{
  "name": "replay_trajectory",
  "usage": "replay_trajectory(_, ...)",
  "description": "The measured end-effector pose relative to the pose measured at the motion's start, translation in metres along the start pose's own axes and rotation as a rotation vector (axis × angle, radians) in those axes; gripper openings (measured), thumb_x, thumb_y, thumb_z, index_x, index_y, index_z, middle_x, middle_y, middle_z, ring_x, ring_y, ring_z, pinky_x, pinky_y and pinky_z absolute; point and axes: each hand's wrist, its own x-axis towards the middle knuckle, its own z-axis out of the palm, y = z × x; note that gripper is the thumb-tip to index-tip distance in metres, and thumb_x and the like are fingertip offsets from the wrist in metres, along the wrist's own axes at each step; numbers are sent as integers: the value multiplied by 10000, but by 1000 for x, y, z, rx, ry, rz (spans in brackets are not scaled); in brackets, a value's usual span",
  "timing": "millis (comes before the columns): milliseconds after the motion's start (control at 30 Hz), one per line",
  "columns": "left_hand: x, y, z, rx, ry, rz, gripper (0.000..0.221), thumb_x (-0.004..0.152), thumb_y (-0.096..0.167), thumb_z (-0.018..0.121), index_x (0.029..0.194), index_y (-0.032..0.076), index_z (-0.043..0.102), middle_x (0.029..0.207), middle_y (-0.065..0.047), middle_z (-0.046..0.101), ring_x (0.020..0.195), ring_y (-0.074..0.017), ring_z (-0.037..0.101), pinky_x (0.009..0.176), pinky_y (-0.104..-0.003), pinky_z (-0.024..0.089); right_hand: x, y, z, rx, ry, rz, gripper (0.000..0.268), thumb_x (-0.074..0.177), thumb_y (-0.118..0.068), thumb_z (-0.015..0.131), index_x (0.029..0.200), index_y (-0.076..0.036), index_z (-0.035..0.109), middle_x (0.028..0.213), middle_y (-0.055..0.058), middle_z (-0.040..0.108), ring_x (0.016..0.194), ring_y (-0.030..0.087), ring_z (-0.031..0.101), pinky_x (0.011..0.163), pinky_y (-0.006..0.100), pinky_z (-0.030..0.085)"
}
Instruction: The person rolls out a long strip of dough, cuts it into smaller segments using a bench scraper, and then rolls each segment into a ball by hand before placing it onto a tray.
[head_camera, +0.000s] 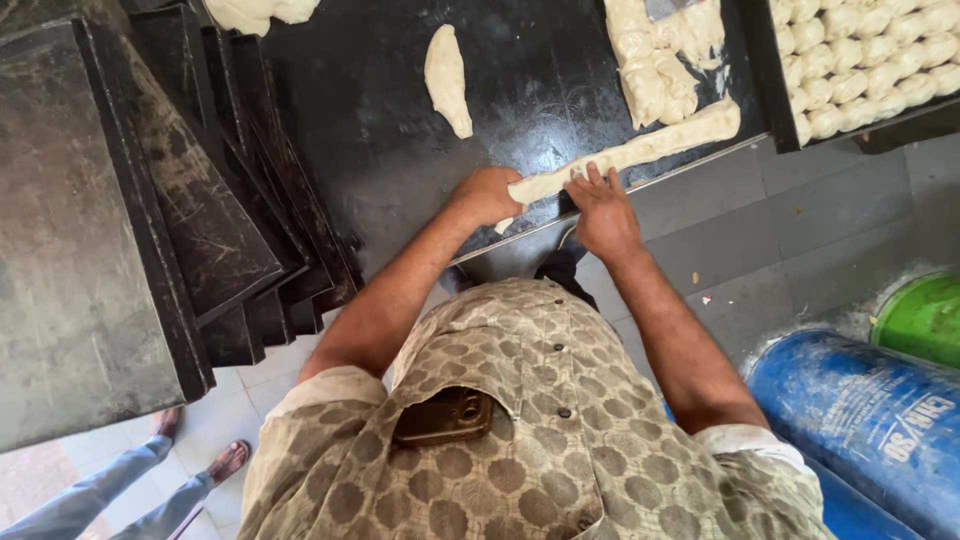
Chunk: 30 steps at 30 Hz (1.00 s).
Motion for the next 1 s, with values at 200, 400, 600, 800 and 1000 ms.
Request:
replay_trajectory(200,-18,-30,11,-145,170,-115,438,721,201,834,1137,112,730,982,-152,769,919,-289,748,816,-394,572,8,-33,14,28,-48,-58,534,721,119,547,1218,-3,698,1337,193,693,1346,389,561,1148,555,361)
replay_trajectory(400,-28,-63,35,-537,225,-164,397,807,148,785,1197,122,714,1013,-102,786,850,-234,753,754,-366,592,13,-56,29,144,-109,-104,564,737,143,515,1260,0,672,1354,198,675,1362,357,575,1203,542,362)
replay_trajectory(600,-46,-98,38,-450,391,-61,347,843,99,737,1182,160,770,1099,-109,798,951,-186,781,822,-305,585,20,-75,22,369,-165,-233,525,815,91,546,1327,20,634,1362,230,644,1364,375,545,1200,514,361)
replay_trajectory(800,-76,-108,29,-293,542,-76,358,810,116,781,1163,174,786,1121,-147,758,1004,-255,740,875,-340,571,39,-86,29,477,-319,-428,462,874,35,613,1332,-14,641,1371,169,654,1379,340,568,1208,450,403)
replay_trajectory(1000,-131,-79,33,-348,857,-212,417,758,77,779,1172,67,728,1137,-158,705,1019,-270,726,841,-340,597,84,-82,31,566,-681,-288,409,882,-110,693,1290,-85,699,1191,168,704,1096,360,684,976,419,519)
